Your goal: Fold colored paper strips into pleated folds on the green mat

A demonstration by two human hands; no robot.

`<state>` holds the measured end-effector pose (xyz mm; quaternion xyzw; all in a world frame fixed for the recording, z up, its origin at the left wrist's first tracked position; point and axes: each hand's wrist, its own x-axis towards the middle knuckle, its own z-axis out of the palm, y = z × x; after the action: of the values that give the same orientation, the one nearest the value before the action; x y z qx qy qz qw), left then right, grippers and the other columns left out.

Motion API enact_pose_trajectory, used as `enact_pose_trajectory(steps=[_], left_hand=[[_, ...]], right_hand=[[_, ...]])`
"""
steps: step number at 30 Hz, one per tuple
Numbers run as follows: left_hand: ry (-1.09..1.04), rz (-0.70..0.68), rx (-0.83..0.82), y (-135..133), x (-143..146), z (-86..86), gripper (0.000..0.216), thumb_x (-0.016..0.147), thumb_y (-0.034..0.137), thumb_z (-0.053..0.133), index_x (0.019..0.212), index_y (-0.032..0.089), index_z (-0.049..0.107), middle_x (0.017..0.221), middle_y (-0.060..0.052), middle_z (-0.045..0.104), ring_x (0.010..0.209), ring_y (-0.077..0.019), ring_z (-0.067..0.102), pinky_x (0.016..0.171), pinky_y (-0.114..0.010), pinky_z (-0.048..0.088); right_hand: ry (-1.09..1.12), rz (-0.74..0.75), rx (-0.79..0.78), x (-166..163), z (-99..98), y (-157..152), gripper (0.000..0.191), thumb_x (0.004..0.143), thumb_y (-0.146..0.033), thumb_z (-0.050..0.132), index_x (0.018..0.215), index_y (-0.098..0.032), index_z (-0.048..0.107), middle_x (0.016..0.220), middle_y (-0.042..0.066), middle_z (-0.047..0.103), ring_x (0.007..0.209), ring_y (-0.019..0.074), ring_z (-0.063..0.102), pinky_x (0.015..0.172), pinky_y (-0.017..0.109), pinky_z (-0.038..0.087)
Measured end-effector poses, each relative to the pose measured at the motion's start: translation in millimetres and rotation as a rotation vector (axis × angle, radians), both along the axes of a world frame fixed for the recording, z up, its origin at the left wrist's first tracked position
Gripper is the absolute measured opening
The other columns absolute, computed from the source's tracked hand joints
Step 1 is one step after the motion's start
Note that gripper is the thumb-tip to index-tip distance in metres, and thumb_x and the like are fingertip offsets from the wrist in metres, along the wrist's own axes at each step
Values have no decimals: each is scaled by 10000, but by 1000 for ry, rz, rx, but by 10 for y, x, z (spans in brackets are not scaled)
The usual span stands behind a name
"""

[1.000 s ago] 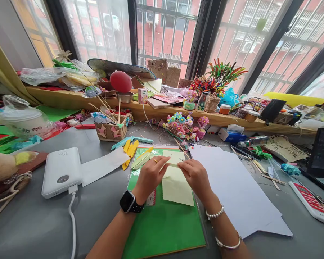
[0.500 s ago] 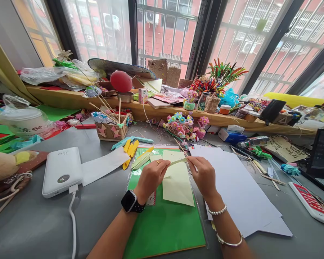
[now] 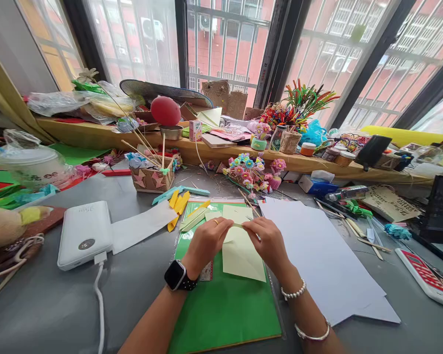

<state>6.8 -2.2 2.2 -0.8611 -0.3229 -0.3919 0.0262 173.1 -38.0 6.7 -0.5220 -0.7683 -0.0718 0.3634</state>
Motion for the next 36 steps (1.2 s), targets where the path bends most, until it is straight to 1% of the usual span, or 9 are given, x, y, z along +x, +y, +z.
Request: enact_pose_trajectory(steps=[5,10,15,19,26,28,31,34,36], left_hand=[[-143,165,63,56,-62,6,172,815,168,416,892,151,568,809,-62,639,749,-166,591,669,-278,471],[-24,21,68,21,-13,18,181,801,199,457,945,164,561,868,-65,633,830,-177,569,732,-290,444],[59,76,-120,-18,23,10,192,812,235,427,768,182,607,684,-24,642,622,-151,577,552,-240,405],[-55,103,-265,-24,21,16,181,790,247,449,771,191,620,729,-22,663,651,-156,589,568,-235,393],[-366,-12,-640,-9,22,90,221,760,314,465,701,164,616,679,-28,655,623,-151,585,589,-239,423],[-507,-86,-786,-3,16,121,240,749,341,474,693,149,606,647,-29,642,621,-151,588,596,-241,439],[-618,-170,-931,-6,14,154,250,731,357,497,693,136,607,633,-30,631,638,-154,588,625,-250,447],[-604,-221,-1017,-16,29,158,255,725,361,509,711,128,614,629,-31,625,633,-151,583,625,-253,446],[-548,-256,-1061,-20,48,140,259,725,364,508,719,128,614,644,-34,626,626,-150,581,614,-257,453]], right_hand=[[4,-42,-27,75,21,4,169,801,-138,465,800,-185,628,725,38,648,719,173,553,653,282,381],[-1,22,-67,50,5,5,166,796,-143,473,826,-199,626,752,28,649,730,171,549,660,276,383],[29,-18,-79,36,1,2,174,797,-152,472,845,-207,631,785,27,660,749,178,568,677,285,386],[121,-128,-72,102,26,8,192,800,-161,458,878,-201,629,835,38,666,768,190,582,688,298,399],[391,-259,-17,244,70,16,209,797,-250,453,847,-167,639,862,76,663,806,210,594,731,322,428],[553,-226,-58,224,71,22,219,794,-290,456,839,-170,634,852,70,663,797,199,600,732,312,439],[778,-25,-259,129,56,35,281,808,-354,424,807,-162,629,789,63,664,748,179,613,702,292,461],[875,147,-367,26,43,38,282,790,-376,453,799,-150,621,753,61,656,710,167,610,668,274,470],[863,143,-385,-19,42,30,265,770,-371,486,708,-147,613,673,48,643,660,160,605,630,256,466]])
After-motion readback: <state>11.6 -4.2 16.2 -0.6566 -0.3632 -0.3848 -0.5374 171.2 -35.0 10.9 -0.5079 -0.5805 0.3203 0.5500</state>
